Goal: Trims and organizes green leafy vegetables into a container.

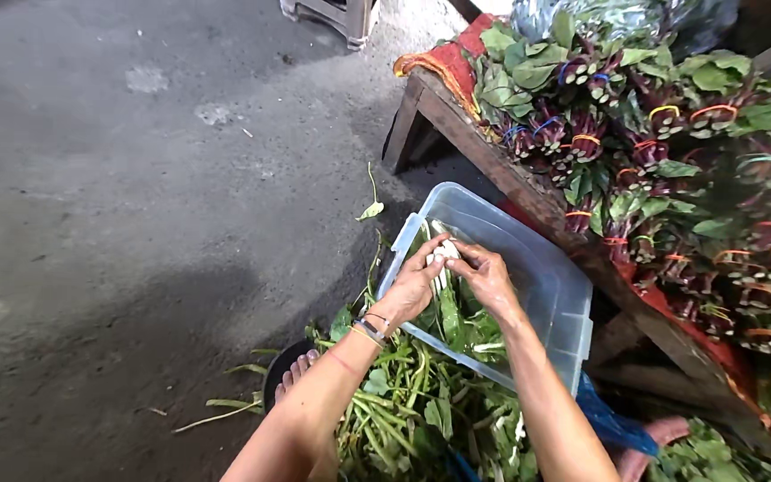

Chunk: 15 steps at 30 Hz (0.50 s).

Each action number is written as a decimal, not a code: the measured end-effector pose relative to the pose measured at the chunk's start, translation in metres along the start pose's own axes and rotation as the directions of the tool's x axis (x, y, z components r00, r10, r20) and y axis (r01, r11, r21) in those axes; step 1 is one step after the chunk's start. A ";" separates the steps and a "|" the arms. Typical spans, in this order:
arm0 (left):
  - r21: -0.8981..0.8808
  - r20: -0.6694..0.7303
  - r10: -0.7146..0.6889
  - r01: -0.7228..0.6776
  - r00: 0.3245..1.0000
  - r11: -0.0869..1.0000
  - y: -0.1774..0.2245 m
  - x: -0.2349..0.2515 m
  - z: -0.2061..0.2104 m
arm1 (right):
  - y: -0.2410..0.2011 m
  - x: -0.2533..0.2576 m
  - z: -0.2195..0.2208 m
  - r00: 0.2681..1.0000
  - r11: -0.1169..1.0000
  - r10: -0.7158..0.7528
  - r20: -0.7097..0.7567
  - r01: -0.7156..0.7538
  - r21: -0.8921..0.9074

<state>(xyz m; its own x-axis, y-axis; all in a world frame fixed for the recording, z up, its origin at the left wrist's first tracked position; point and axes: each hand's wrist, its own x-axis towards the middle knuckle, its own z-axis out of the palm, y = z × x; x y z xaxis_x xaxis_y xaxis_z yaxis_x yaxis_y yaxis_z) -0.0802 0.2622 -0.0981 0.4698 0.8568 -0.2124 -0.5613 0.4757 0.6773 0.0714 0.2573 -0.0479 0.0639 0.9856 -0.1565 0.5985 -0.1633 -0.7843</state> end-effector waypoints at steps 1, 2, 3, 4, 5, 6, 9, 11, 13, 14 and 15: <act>0.021 -0.023 0.011 -0.011 1.000 1.000 -0.001 0.000 0.000 | -0.003 -0.003 0.001 1.000 0.998 0.005 -0.021 -0.006 -0.055; 0.051 -0.043 0.026 -0.024 0.999 0.998 -0.001 0.000 0.000 | -0.005 -0.005 0.002 0.999 0.995 0.003 -0.043 -0.007 -0.097; 0.087 -0.053 0.041 -0.036 0.998 0.996 -0.001 0.001 0.000 | -0.007 -0.007 0.004 0.998 0.992 -0.012 -0.063 0.004 -0.129; 0.115 -0.062 0.052 -0.044 0.997 0.992 -0.001 0.001 0.000 | -0.007 -0.008 0.005 0.997 0.990 -0.027 -0.077 0.015 -0.143; 0.134 -0.068 0.061 -0.051 0.996 0.990 -0.002 0.001 0.000 | -0.007 -0.009 0.006 0.996 0.989 -0.034 -0.078 0.022 -0.148; 0.150 -0.074 0.067 -0.056 0.995 0.987 -0.002 0.002 0.001 | -0.007 -0.009 0.006 0.997 0.990 -0.028 -0.066 0.019 -0.142; 0.229 -0.039 0.112 -0.100 0.993 0.968 -0.006 0.003 -0.002 | -0.005 -0.006 0.005 1.000 0.992 0.015 0.007 -0.014 -0.124; 0.272 -0.037 0.139 -0.124 0.990 0.954 -0.008 0.004 -0.002 | -0.002 -0.006 0.004 0.998 0.994 0.016 0.058 -0.010 -0.113; 0.274 -0.093 0.135 -0.105 0.986 0.956 -0.006 0.004 -0.001 | 0.001 -0.010 0.004 0.997 0.996 -0.007 0.078 0.014 -0.090; 0.260 -0.137 0.121 -0.082 0.983 0.962 -0.004 0.004 0.000 | 0.002 -0.014 0.006 0.999 0.996 -0.019 0.037 0.022 -0.087; 0.244 -0.172 0.108 -0.064 0.979 0.968 -0.003 0.004 0.000 | 0.004 -0.017 0.010 0.998 0.996 -0.035 -0.043 0.031 -0.085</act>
<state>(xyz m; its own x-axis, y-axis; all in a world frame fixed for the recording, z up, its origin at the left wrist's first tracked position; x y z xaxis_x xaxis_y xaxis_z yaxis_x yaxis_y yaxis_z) -0.0762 0.2641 -0.1011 0.2824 0.9245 -0.2562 -0.4072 0.3573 0.8406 0.0652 0.2390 -0.0542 0.0772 0.9916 -0.1035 0.6662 -0.1285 -0.7346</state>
